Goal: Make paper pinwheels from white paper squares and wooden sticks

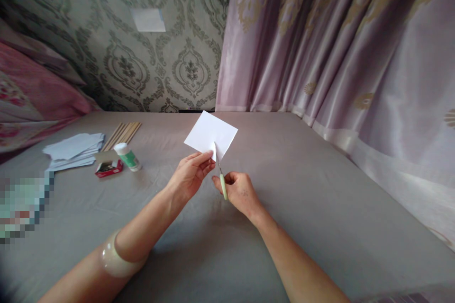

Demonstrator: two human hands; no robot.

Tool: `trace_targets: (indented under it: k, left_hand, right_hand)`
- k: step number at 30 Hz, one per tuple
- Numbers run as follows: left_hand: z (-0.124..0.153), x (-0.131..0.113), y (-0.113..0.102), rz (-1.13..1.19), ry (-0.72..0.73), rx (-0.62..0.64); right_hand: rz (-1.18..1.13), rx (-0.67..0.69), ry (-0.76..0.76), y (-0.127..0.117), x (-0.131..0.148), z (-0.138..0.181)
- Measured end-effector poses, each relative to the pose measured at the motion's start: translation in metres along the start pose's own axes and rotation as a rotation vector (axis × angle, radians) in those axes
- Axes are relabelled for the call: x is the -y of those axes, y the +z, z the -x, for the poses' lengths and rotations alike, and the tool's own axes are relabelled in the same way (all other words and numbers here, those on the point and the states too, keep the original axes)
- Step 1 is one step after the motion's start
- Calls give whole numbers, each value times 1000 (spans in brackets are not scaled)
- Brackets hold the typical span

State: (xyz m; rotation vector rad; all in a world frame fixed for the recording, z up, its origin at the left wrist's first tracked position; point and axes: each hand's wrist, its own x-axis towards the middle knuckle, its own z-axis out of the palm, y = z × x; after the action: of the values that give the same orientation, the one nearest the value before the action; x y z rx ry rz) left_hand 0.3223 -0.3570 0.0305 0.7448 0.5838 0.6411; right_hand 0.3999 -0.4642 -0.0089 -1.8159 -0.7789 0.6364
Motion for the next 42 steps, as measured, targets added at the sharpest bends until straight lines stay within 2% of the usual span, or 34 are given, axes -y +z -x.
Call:
trace_targets:
  k: [9, 19, 42]
  left_hand:
    - [-1, 0, -1, -1, -1, -3]
    - [-1, -1, -1, 22, -3, -1]
    - [-2, 0, -1, 60, 9, -6]
  right_hand:
    - [-12, 73, 1, 1, 2, 2]
    - [-38, 66, 20, 1, 9, 5]
    - [-30, 35, -5, 1, 2, 2]
